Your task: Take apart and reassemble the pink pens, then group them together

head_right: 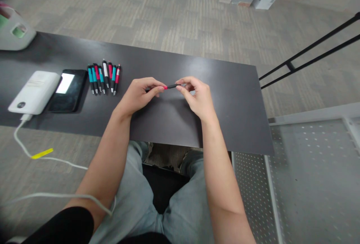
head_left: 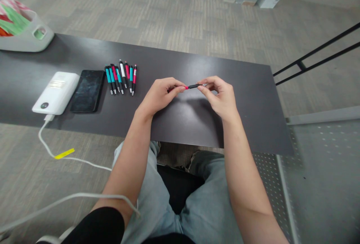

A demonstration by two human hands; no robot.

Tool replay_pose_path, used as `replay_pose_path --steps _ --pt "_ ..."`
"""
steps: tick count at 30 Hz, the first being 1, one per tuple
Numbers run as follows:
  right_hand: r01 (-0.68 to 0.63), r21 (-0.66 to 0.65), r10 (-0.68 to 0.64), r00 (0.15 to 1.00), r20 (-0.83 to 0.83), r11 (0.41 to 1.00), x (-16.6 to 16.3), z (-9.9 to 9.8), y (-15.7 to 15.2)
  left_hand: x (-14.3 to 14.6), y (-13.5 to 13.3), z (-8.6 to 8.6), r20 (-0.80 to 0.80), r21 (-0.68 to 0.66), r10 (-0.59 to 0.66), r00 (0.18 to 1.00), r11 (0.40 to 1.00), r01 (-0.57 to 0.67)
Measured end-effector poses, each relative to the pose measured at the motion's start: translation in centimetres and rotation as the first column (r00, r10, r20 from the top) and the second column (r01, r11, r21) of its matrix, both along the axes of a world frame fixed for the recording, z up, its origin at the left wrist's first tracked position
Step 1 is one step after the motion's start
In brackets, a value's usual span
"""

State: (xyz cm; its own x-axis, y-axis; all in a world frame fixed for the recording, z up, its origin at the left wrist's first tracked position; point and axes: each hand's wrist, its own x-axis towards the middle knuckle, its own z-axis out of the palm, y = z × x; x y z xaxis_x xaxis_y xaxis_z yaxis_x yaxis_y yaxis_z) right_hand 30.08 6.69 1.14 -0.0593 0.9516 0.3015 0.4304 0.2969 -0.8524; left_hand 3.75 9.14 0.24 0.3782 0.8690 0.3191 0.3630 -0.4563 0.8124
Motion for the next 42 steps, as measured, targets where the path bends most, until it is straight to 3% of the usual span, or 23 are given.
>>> replay_pose_path --steps 10,18,24,32,38,42 --pt "0.024 -0.067 -0.013 0.988 0.156 0.997 -1.1 0.0 0.2 0.3 -0.3 0.5 -0.004 0.022 -0.016 1.000 1.000 0.016" --pt "-0.065 -0.080 0.074 0.992 0.106 0.995 -0.8 0.4 -0.2 0.4 -0.3 0.6 0.000 0.041 0.028 1.000 0.999 -0.028" --pt "-0.011 -0.042 0.018 0.982 0.190 0.999 -1.4 0.1 0.0 0.5 -0.1 0.7 -0.006 0.058 0.040 0.999 0.998 -0.040" --pt "0.032 -0.039 -0.025 0.987 0.159 0.999 -1.4 0.5 -0.1 0.3 0.2 0.1 -0.052 0.044 0.021 0.998 0.999 -0.019" --pt "0.038 -0.035 -0.033 0.988 0.151 0.999 -1.7 0.6 0.0 0.5 0.0 0.4 -0.033 0.079 0.087 0.996 0.993 -0.084" --pt "0.042 -0.018 -0.038 0.988 0.153 0.999 -1.8 0.6 -0.1 0.6 0.1 0.1 -0.062 0.049 0.044 0.997 0.998 -0.041"
